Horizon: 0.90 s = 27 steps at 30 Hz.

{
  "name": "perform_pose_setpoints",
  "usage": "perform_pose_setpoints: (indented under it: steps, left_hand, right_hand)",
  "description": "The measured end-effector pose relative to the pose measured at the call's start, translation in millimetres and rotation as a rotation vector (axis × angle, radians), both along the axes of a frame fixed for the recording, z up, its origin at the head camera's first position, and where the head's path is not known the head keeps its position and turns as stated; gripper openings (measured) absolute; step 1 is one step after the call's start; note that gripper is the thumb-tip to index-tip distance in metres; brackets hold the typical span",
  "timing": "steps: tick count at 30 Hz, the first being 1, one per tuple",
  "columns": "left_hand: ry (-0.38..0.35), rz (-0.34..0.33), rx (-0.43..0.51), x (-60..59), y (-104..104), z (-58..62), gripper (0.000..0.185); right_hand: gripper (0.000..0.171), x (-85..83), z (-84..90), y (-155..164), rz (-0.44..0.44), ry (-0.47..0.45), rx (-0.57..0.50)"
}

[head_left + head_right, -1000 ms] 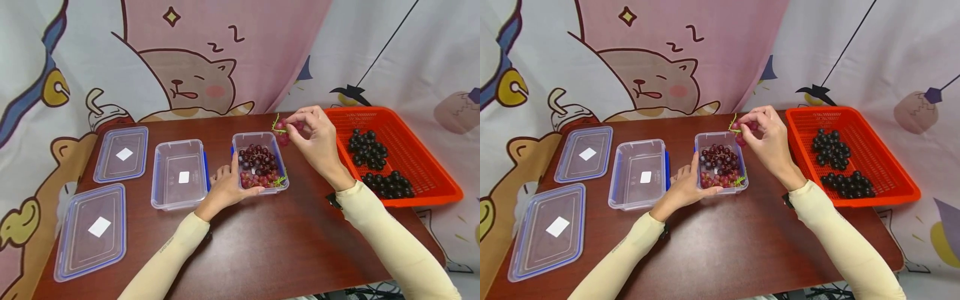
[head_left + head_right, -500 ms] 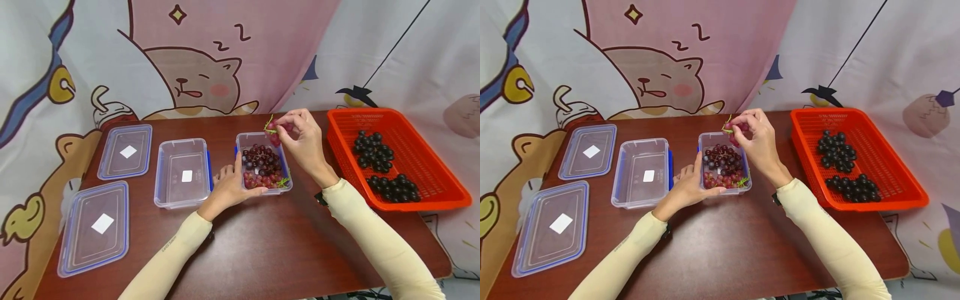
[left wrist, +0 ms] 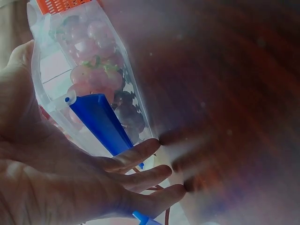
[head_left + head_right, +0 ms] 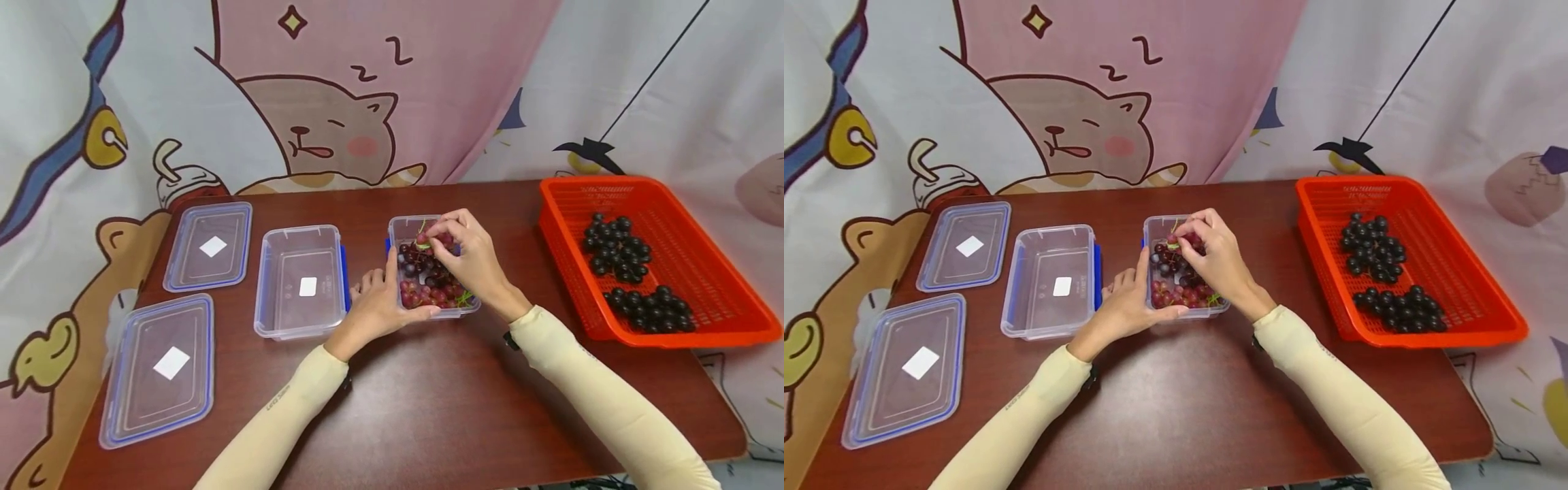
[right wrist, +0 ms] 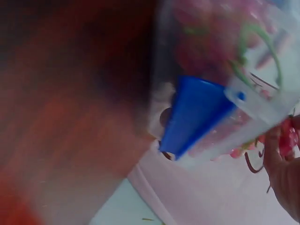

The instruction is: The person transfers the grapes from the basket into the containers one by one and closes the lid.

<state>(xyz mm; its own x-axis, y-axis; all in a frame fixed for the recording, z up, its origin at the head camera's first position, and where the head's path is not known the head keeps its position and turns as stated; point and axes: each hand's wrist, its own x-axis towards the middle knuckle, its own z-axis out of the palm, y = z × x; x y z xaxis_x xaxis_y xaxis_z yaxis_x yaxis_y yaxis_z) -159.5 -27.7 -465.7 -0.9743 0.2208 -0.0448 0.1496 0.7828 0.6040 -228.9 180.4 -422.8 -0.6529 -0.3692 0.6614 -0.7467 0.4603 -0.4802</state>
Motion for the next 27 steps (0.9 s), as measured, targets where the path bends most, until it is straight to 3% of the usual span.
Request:
perform_pose_setpoints:
  steps: [6, 11, 16, 19, 24, 27]
  left_hand:
    - [-0.011, 0.004, 0.006, -1.7, -1, -4.2, 0.145]
    - [-0.007, 0.003, 0.025, -3.1, -1, -8.3, 0.146]
    - [-0.031, 0.003, 0.011, -2.7, 0, -4.9, 0.145]
    - [-0.035, -0.003, 0.001, -2.1, 0, -2.9, 0.145]
    - [-0.029, -0.002, -0.003, -1.9, 1, -2.3, 0.145]
    - [-0.024, -0.007, -0.004, -1.0, 2, -0.9, 0.144]
  right_hand:
    - [0.020, 7.7, -20.5, 1, 0.104, -0.134, 0.146]
    - [0.022, 16.8, -24.3, 4, 0.157, -0.175, 0.266]
    - [0.024, 21.4, -17.6, 8, 0.074, -0.104, 0.291]
    - [0.038, 16.8, -16.8, 12, -0.006, -0.085, 0.277]
    - [0.077, 2.8, -20.3, 15, -0.092, -0.193, 0.355]
    - [0.085, -2.0, -24.9, 17, -0.095, -0.268, 0.424]
